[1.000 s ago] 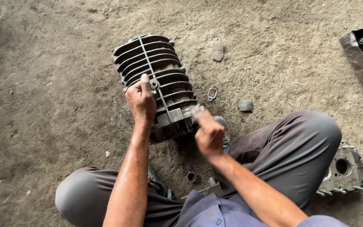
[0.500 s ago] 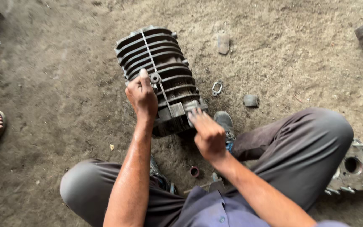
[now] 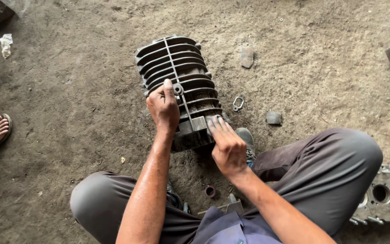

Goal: The person cleans an engine component with a small piece of cloth while sitting on the floor.

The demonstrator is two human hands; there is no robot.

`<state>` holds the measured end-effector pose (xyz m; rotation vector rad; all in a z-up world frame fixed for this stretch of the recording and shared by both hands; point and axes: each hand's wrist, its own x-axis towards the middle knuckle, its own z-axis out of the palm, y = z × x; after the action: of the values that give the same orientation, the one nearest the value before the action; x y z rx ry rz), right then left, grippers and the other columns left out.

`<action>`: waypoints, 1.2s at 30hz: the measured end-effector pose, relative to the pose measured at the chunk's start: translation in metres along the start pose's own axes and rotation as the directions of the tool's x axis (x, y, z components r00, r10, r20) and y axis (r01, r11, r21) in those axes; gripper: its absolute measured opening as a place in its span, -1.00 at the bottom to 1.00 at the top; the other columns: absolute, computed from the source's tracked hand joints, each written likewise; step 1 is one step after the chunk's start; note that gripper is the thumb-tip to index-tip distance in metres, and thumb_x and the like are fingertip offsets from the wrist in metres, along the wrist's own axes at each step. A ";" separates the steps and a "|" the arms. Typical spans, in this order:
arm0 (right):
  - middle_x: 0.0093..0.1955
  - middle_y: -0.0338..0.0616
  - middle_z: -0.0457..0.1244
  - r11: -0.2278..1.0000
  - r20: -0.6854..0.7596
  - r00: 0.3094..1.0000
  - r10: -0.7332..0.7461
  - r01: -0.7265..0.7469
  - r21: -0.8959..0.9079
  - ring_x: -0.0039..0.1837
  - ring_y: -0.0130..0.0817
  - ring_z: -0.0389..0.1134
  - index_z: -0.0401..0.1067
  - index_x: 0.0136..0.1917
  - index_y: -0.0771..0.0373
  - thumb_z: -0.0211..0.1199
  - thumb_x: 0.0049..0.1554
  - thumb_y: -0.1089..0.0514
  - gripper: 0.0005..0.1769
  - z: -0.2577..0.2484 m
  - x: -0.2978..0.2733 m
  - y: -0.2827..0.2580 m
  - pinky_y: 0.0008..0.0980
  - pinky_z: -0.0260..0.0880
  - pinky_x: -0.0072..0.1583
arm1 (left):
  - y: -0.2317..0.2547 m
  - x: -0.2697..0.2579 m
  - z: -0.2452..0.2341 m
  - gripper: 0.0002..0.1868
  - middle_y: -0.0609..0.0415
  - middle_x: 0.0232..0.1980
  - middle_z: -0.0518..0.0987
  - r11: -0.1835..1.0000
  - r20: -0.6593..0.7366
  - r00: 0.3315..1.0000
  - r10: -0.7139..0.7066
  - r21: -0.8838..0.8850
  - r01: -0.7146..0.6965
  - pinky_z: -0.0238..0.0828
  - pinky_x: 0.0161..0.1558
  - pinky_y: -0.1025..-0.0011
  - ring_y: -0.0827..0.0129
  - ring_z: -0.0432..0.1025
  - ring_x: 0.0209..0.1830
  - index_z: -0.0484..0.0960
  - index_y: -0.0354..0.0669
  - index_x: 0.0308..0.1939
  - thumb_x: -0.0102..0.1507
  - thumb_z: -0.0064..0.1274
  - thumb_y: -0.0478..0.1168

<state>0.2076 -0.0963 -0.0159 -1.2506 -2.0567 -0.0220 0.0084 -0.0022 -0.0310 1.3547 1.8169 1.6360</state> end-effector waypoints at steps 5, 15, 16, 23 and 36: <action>0.25 0.22 0.36 0.999 0.041 0.999 -0.025 0.024 0.021 0.33 0.06 0.41 0.48 0.22 0.44 -0.04 -0.09 0.52 -0.39 -0.012 0.002 -0.007 -0.09 0.38 0.39 | 0.014 -0.005 -0.005 -0.34 0.24 -0.72 0.15 0.995 -0.049 0.997 0.054 0.088 -0.049 -0.17 -0.58 0.35 0.47 0.00 -0.71 0.31 -0.05 -0.67 0.46 -0.20 0.19; 0.24 0.14 0.38 0.998 0.045 0.999 -0.017 0.014 0.061 0.31 0.03 0.41 0.54 0.20 0.33 -0.09 0.04 0.55 -0.43 0.004 -0.012 0.011 -0.11 0.40 0.39 | 0.006 0.002 0.005 -0.29 0.29 -0.79 0.14 0.993 -0.012 0.996 -0.083 0.083 0.084 -0.32 -0.62 0.36 0.50 -0.06 -0.78 0.22 0.01 -0.77 0.42 -0.26 0.25; 0.24 0.13 0.38 0.998 0.034 0.999 -0.012 0.010 0.059 0.32 0.02 0.42 0.55 0.19 0.31 -0.08 0.08 0.55 -0.46 0.009 -0.013 0.013 -0.13 0.41 0.39 | 0.004 0.002 0.005 -0.29 0.30 -0.79 0.14 0.995 -0.015 0.998 -0.069 0.072 0.070 -0.32 -0.63 0.38 0.51 -0.06 -0.78 0.22 0.03 -0.77 0.42 -0.26 0.25; 0.24 0.09 0.39 0.993 0.104 0.992 0.077 -0.086 0.084 0.29 0.04 0.43 0.57 0.17 0.26 -0.07 0.15 0.57 -0.48 0.024 -0.008 0.023 -0.29 0.52 0.18 | -0.007 0.001 0.007 -0.30 0.33 -0.78 0.15 0.998 -0.018 0.999 -0.041 0.054 0.042 -0.29 -0.65 0.42 0.53 -0.05 -0.79 0.22 0.07 -0.76 0.42 -0.26 0.27; 0.25 0.09 0.37 0.995 0.022 1.000 -0.005 0.002 0.097 0.31 0.02 0.42 0.53 0.22 0.29 -0.06 0.03 0.57 -0.41 0.008 -0.003 0.009 -0.15 0.40 0.38 | 0.011 0.003 0.001 -0.29 0.27 -0.79 0.21 0.994 -0.011 0.997 -0.081 0.080 0.081 -0.22 -0.62 0.36 0.48 0.02 -0.77 0.32 -0.01 -0.76 0.41 -0.25 0.25</action>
<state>0.2108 -0.0915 -0.0265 -1.1923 -2.0532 0.0897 0.0127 -0.0005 -0.0209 1.2910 1.9348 1.5451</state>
